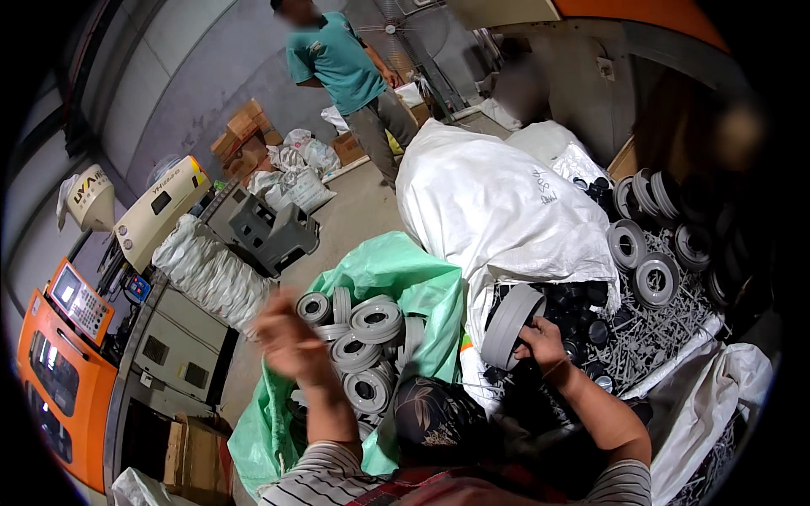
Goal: The person sits on the floor in a workshop and repeatedly picks up gray circular plastic parts from a green bag and black circular parts from a white bag. They fit the black parts into the gray parts by hand and place the assembled units into a white bag.
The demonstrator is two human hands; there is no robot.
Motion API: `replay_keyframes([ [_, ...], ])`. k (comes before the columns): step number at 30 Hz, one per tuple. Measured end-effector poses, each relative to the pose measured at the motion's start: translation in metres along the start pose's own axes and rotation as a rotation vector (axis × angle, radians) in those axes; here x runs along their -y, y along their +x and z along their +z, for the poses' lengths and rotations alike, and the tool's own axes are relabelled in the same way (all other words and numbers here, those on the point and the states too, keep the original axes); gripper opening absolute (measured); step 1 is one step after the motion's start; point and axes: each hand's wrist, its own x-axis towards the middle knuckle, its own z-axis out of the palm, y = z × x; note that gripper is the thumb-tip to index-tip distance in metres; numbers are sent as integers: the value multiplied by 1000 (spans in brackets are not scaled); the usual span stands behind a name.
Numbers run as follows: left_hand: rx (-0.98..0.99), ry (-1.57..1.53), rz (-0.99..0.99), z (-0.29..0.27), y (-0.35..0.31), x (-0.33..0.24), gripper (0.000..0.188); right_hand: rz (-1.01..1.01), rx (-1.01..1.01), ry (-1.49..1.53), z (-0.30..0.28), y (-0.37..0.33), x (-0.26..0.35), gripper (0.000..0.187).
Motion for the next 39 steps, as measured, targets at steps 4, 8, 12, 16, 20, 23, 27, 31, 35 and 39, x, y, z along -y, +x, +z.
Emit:
replay_keyframes([
  [4, 401, -243, -1021, 76, -114, 53, 43, -334, 18, -275, 0, 0, -7, 57],
  [8, 599, -580, -1284, 120, -171, 48, 50, -807, -37, -986, 1, -14, 7, 63],
  [12, 671, -721, -1422, 133, -195, 51, 50, -877, -138, -969, 0, -12, 0, 64],
  [16, 763, -751, -1181, 135, -212, 44, 55, -651, -29, -764, -22, 13, -22, 44],
  [20, 787, -616, -1180, 144, -202, 32, 55, -315, 48, -117, -8, 15, -9, 46],
  [23, 802, -604, -1344, 139, -202, 40, 59, -598, -159, -654, -3, 8, -9, 54],
  [27, 912, -296, -872, 139, -205, 32, 73, -289, 188, -142, -16, 13, -16, 26],
  [31, 850, -413, -960, 138, -205, 32, 73, -271, 108, -203, -13, 24, -26, 25],
  [35, 932, -337, -834, 131, -188, 17, 76, -146, 295, -129, -39, 41, -61, 32],
  [39, 966, -91, -454, 102, -178, 2, 78, -313, 302, -115, -15, 14, -19, 23],
])
